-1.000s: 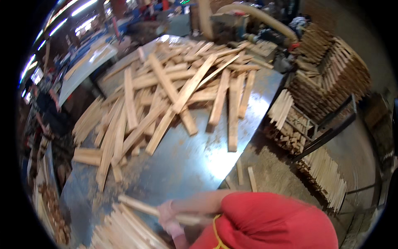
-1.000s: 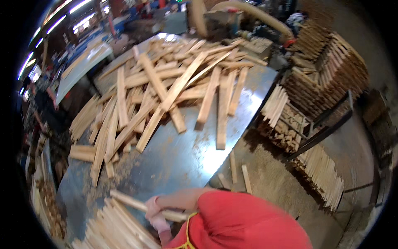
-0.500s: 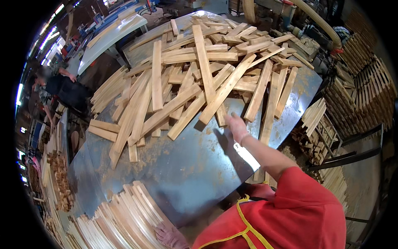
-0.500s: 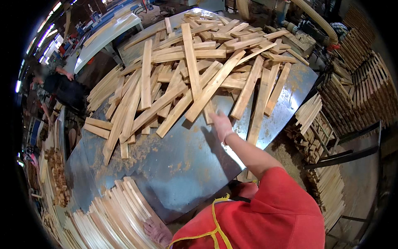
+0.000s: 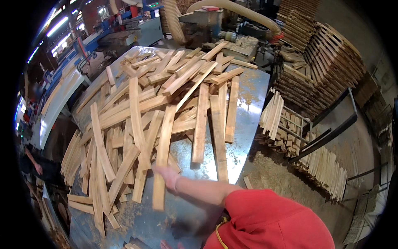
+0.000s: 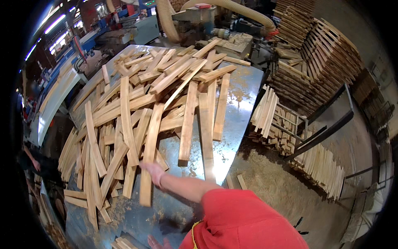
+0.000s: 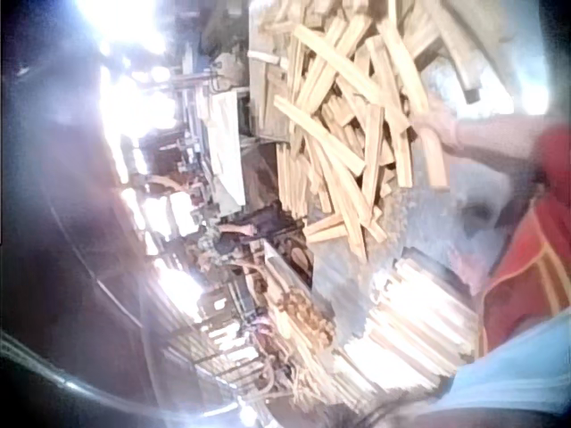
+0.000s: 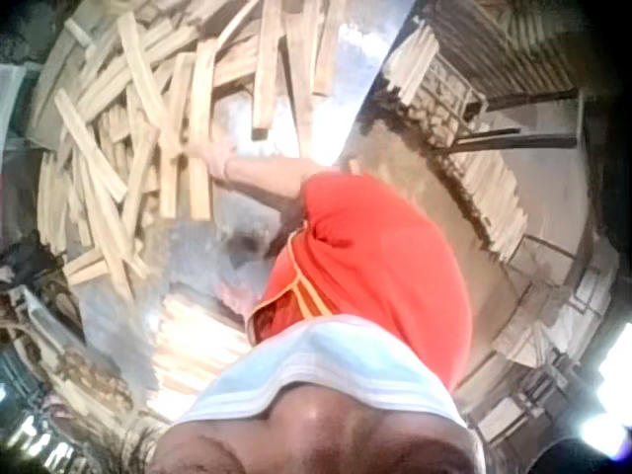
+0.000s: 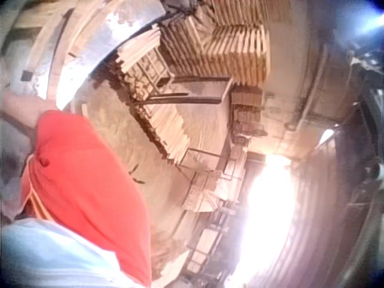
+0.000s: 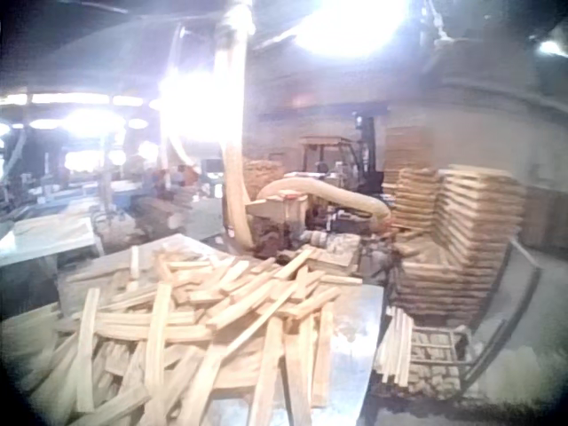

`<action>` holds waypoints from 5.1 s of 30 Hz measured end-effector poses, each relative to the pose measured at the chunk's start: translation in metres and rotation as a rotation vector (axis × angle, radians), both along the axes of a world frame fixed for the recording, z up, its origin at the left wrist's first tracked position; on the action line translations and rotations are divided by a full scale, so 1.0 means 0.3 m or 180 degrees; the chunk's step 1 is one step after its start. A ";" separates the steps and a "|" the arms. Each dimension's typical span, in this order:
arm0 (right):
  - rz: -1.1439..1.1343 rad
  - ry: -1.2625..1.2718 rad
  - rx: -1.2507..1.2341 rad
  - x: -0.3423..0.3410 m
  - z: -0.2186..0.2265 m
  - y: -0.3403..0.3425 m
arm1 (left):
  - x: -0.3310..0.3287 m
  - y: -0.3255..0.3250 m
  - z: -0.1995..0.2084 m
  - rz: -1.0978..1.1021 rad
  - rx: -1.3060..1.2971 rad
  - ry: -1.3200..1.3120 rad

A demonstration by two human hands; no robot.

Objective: The person repeatedly picks up thin wooden planks from a pile on a metal table and stacks them vertically in a neat row. They handle the planks one by one, aligning them carefully to form a growing stack.

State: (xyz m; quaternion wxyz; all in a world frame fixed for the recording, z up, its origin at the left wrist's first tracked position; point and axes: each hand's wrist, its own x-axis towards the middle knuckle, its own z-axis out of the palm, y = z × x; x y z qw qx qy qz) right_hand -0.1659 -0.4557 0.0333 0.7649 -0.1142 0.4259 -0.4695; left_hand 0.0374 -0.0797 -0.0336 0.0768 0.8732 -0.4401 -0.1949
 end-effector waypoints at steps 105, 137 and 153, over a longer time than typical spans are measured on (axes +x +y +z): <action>0.2172 0.2190 -0.1315 0.276 -0.042 0.169 | -0.053 -0.038 -0.124 0.0305 -0.0816 -0.1300; 0.2436 0.6305 -0.2939 -0.228 0.213 -0.612 | -0.004 0.136 0.005 0.0963 0.0654 -0.1596; 0.3001 0.5997 -0.3059 -0.063 0.296 -0.976 | -0.002 0.155 -0.033 0.0842 0.0396 -0.1741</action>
